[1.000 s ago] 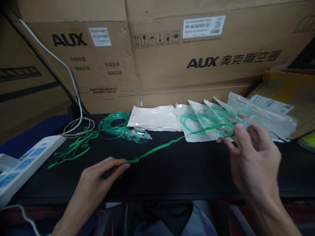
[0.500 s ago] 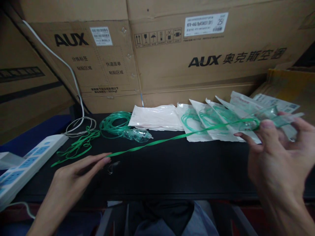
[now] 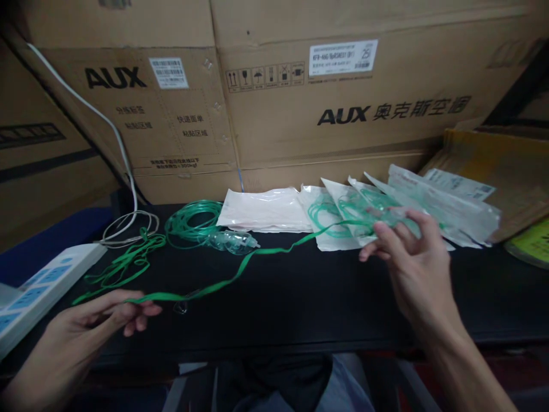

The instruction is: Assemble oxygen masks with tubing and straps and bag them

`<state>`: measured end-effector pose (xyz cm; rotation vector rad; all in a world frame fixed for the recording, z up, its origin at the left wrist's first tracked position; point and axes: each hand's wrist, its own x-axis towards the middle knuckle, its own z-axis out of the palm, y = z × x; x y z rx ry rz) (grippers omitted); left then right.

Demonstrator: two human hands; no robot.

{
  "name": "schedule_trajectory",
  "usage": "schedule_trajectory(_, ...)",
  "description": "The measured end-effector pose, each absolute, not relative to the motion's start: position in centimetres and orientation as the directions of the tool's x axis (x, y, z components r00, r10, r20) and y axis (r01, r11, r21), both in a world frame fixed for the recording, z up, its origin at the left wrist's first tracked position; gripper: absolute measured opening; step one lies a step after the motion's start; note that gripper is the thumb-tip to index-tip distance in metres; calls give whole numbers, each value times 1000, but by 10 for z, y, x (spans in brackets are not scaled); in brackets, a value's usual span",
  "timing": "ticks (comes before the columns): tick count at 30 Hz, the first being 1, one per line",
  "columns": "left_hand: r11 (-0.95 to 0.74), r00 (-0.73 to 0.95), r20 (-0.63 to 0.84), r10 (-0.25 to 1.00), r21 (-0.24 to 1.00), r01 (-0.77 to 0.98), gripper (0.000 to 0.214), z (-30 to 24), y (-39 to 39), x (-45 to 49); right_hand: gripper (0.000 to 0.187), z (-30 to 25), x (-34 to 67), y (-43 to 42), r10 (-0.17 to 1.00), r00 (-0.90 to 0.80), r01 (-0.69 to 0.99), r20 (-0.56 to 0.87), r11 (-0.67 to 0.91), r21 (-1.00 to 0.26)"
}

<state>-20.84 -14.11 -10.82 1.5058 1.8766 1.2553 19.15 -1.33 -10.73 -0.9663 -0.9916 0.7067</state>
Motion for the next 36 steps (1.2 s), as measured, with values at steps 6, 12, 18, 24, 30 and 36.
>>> schedule_trajectory(6,-194,-193,331,924,838,510,32,-106,-133,-194,38,-125,162,-29,972,7,-154,233,232,-960)
schedule_trajectory(12,-294,-49,364,930,818,494,25,-103,-115,-152,21,-138,134,-46,961,-195,-268,194,138,-954)
schedule_trajectory(18,-264,-13,283,959,907,328,19,-115,-92,-110,32,-135,115,-66,926,-374,-397,58,-103,-912)
schedule_trajectory(24,-433,-48,455,889,870,237,17,-118,-79,-87,32,-142,110,-70,885,-465,-416,14,-205,-886)
schedule_trajectory(30,-286,-107,304,947,946,156,15,-129,-76,-83,32,-144,106,-69,858,-514,-436,-13,-274,-857)
schedule_trajectory(36,-242,-97,258,961,959,145,14,-132,-72,-85,32,-142,104,-68,847,-532,-440,2,-274,-855)
